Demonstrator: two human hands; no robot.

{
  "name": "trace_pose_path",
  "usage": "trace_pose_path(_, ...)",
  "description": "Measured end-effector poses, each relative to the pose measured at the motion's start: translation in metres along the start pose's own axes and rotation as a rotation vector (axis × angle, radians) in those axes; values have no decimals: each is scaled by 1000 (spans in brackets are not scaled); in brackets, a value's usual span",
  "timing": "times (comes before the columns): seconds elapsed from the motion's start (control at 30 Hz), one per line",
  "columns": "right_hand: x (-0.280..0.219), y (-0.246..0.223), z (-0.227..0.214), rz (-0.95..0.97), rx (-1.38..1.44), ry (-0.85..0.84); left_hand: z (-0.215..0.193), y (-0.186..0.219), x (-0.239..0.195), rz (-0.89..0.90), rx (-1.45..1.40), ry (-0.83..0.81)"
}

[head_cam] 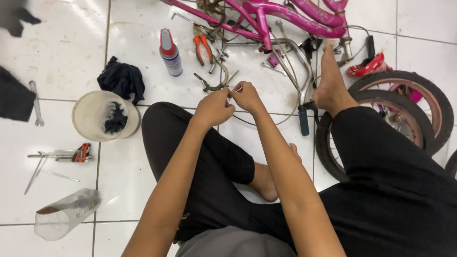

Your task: The person sits on the floor and cleans a disassembled pink bicycle frame using a black cloth and a spray can. They wipe the frame and chain area, dip the cloth into a bucket of soapy water, and spray the frame with a cleaning solution.

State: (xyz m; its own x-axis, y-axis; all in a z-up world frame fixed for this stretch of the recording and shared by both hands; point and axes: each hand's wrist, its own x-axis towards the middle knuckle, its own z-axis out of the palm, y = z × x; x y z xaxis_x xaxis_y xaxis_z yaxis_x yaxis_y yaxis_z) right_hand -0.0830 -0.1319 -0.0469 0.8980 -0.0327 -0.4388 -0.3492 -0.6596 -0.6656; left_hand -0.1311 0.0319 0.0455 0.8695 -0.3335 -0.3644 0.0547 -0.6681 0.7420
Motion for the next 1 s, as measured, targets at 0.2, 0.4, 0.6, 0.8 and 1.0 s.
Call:
trace_pose_path(0.2, 45, -1, -15, -46, 51, 86, -5, 6, 11, 24, 41, 70)
trace_pose_path(0.4, 43, -67, -47, 15, 87, -1, -32, 7, -18, -98, 51, 95)
trace_pose_path(0.6, 15, -102, -70, -108, 79, -39, -31, 3, -25, -60, 33, 222)
trace_pose_path(0.8, 58, -36, -58, -188, -244, -4, -26, 10, -45, 40, -58, 325)
trace_pose_path(1.0, 53, -10, -19, -221, -140, 35, -23, 20, -64, 2, -48, 465)
